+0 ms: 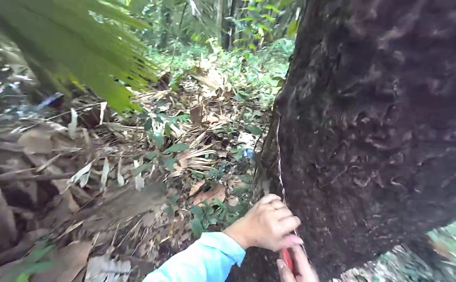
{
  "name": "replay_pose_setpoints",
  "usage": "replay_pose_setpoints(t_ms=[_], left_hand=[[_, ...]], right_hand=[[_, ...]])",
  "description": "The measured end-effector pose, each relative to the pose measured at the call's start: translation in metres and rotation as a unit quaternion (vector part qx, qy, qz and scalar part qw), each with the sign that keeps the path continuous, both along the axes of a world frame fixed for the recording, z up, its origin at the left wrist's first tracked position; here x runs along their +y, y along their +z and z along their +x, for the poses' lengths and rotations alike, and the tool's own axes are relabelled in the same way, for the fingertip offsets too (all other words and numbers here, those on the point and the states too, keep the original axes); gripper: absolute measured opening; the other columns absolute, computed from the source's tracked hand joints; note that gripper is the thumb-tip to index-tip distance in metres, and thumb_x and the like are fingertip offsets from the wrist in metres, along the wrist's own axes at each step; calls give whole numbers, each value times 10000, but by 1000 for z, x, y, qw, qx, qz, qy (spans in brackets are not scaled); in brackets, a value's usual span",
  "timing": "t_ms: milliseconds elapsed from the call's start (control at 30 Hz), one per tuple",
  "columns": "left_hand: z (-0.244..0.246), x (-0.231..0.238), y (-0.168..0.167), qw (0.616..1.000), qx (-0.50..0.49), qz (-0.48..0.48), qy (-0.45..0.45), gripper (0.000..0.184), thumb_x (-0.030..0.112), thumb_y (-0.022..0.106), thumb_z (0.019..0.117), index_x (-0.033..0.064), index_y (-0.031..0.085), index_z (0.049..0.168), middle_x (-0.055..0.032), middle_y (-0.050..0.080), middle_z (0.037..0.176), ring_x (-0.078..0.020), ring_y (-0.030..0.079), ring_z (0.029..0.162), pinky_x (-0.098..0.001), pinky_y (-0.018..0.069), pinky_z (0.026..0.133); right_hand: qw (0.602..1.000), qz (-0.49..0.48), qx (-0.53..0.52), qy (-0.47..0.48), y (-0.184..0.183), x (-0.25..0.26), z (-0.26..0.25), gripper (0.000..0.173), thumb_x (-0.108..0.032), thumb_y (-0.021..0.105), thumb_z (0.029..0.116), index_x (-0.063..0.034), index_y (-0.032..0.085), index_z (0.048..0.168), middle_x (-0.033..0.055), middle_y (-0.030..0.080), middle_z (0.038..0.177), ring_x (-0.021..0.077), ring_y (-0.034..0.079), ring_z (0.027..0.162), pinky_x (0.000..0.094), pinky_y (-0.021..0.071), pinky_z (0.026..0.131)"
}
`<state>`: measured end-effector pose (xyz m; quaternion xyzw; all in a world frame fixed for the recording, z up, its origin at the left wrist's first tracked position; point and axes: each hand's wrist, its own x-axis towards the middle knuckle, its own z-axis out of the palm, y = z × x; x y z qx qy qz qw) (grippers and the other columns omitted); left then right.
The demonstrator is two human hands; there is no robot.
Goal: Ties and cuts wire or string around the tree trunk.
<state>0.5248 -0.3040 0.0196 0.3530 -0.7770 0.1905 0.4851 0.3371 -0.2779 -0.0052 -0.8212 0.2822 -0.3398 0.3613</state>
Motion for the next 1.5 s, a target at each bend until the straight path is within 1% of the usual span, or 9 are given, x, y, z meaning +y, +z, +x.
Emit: replay_pose_setpoints(t_ms=[167, 300, 500, 800, 933, 1100, 1200, 1400, 1500], left_hand=[[14, -31, 36, 990, -2, -115, -85, 503, 511, 469, 1020, 114, 727, 850, -20, 623, 621, -196, 614, 673, -349, 456, 886], [33, -44, 61, 980, 7, -135, -149, 517, 517, 481, 1000, 118, 692, 748, -6, 542, 541, -193, 539, 576, -354, 428, 789], [53, -45, 73, 961, 28, -146, -233, 506, 514, 478, 999, 128, 673, 736, -7, 542, 545, -193, 527, 570, -358, 425, 790], [71, -42, 79, 948, 52, -153, -273, 594, 603, 449, 986, 122, 647, 700, -6, 508, 516, -183, 508, 542, -347, 421, 777], [82, -51, 70, 945, 62, -174, -271, 656, 641, 364, 1007, 130, 620, 685, -4, 484, 510, -185, 495, 540, -344, 424, 787], [106, -77, 92, 931, 84, -197, -295, 685, 679, 365, 980, 126, 631, 674, -22, 506, 510, -195, 509, 530, -365, 446, 790], [119, -99, 109, 908, 97, -207, -350, 730, 660, 312, 1008, 102, 663, 695, -29, 510, 507, -193, 508, 533, -364, 435, 807], [139, -131, 139, 878, 83, -204, -425, 715, 582, 305, 1038, 71, 659, 685, -54, 534, 512, -211, 526, 516, -386, 462, 751], [137, -156, 147, 874, 64, -215, -430, 662, 522, 339, 1028, 69, 677, 684, -51, 584, 534, -201, 551, 517, -400, 455, 737]], right_hand=[[977, -160, 11, -141, 27, 12, 36, 438, -127, 616, 919, 194, 522, 1202, 249, 676, 1002, 84, 664, 901, 196, 534, 862], [939, -235, 60, -244, 47, 17, 72, 375, -125, 621, 906, 186, 585, 1114, 272, 698, 924, 199, 703, 816, 273, 569, 800], [940, -205, 60, -264, 65, 37, 105, 326, -89, 581, 941, 184, 581, 1119, 300, 672, 975, 233, 683, 844, 314, 568, 816], [917, -240, 71, -312, 62, 49, 136, 378, -76, 580, 934, 191, 528, 1196, 312, 670, 1055, 161, 687, 910, 225, 538, 867], [901, -270, 89, -328, 55, 40, 151, 343, -49, 587, 918, 185, 563, 1168, 330, 687, 1073, 242, 725, 922, 289, 567, 872], [871, -304, 105, -371, 67, 19, 182, 246, -38, 594, 900, 83, 597, 1114, 273, 699, 1073, 255, 719, 934, 316, 579, 856], [856, -312, 117, -394, 87, 11, 205, 352, 0, 611, 862, 129, 619, 1189, 283, 710, 1098, 271, 734, 960, 332, 585, 879], [799, -377, 115, -454, 96, -25, 234, 289, -140, 547, 940, 21, 625, 1165, 165, 703, 978, 141, 678, 856, 229, 558, 800], [775, -418, 125, -457, 102, -56, 227, 288, -159, 533, 966, 44, 642, 1139, 172, 707, 947, 167, 686, 844, 252, 568, 802]])
